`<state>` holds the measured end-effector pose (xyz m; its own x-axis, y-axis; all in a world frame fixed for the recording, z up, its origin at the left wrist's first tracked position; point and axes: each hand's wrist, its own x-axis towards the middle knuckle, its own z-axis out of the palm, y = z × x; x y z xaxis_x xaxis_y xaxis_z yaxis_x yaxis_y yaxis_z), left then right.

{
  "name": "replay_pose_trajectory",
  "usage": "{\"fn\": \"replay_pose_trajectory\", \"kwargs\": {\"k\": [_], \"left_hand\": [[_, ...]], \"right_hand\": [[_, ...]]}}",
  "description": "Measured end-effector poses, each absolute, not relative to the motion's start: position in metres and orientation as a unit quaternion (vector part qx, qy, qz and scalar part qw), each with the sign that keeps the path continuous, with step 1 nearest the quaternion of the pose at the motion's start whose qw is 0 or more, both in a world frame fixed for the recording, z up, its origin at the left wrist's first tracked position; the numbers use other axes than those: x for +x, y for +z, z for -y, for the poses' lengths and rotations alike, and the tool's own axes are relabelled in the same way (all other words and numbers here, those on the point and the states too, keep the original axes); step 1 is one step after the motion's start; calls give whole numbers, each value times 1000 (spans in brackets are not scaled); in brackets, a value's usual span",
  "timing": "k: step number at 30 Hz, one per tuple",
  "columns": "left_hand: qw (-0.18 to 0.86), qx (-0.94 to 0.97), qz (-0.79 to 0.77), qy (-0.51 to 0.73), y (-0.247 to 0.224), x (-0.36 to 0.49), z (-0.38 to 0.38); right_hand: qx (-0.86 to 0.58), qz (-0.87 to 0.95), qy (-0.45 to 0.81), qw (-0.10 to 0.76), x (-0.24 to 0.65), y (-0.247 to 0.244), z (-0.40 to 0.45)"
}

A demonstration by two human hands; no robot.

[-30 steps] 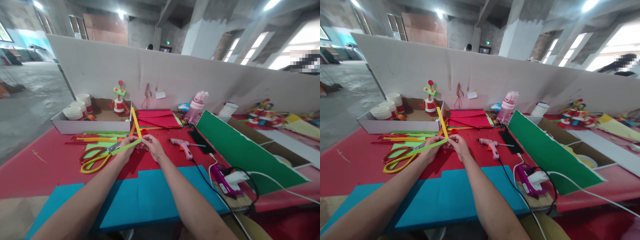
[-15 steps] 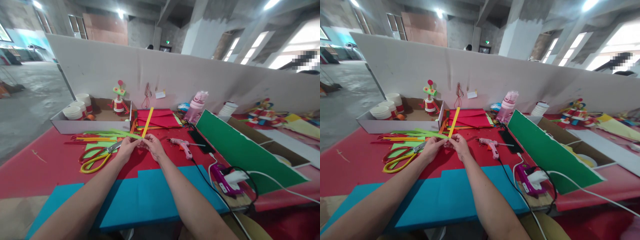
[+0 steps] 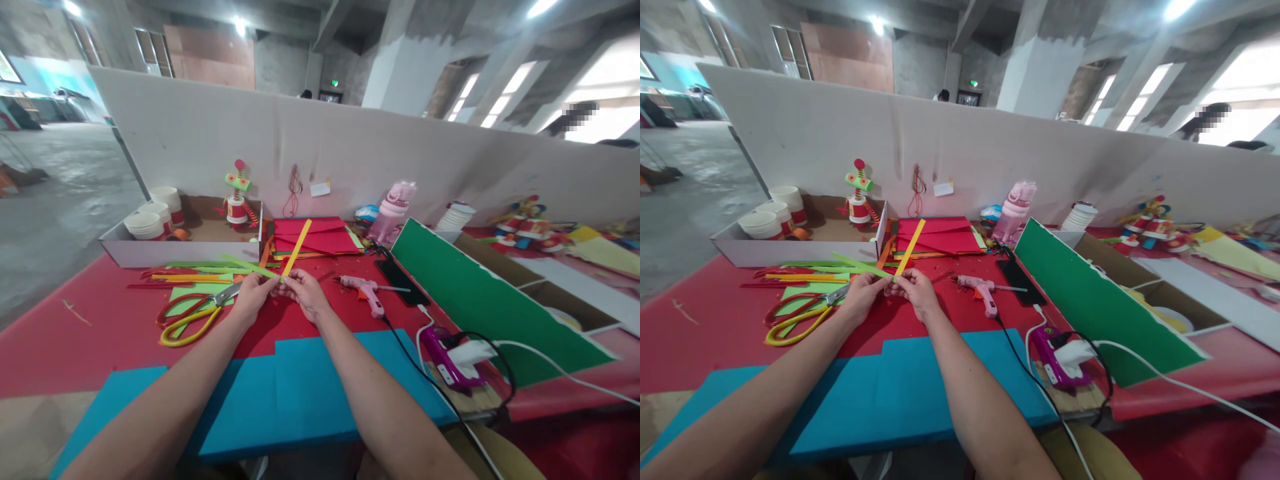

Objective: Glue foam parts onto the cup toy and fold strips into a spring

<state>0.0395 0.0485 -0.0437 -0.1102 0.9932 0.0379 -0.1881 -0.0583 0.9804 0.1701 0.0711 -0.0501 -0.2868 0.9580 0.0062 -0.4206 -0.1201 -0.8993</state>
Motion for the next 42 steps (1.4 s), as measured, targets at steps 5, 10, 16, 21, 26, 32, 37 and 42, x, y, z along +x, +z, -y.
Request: {"fn": "replay_pose_trajectory", "kwargs": {"k": [5, 10, 16, 21, 26, 32, 37, 42], "left_hand": [[516, 438, -451, 582, -40, 41, -46], [520, 429, -465, 574, -43, 40, -47], [512, 440, -464, 573, -47, 39, -49], [522, 437, -451, 578, -45, 40, -48], [512, 431, -457, 586, -42, 41, -47], [494, 449, -460, 586, -48, 40, -50], [474, 461, -465, 589, -53, 38, -53], [465, 472, -451, 598, -49, 38, -51]], "right_hand": [[-306, 436, 680, 504, 170, -50, -71], [-311, 425, 678, 513, 170, -50, -71], [-309, 419, 690, 502, 172, -51, -72], [-310, 414, 683, 515, 172, -55, -75], [-316, 432, 671, 513, 171, -56, -75], [-308, 434, 659, 532, 170, -55, -75], [-317, 447, 669, 501, 171, -55, -74], [-307, 450, 667, 508, 168, -52, -72]]}}
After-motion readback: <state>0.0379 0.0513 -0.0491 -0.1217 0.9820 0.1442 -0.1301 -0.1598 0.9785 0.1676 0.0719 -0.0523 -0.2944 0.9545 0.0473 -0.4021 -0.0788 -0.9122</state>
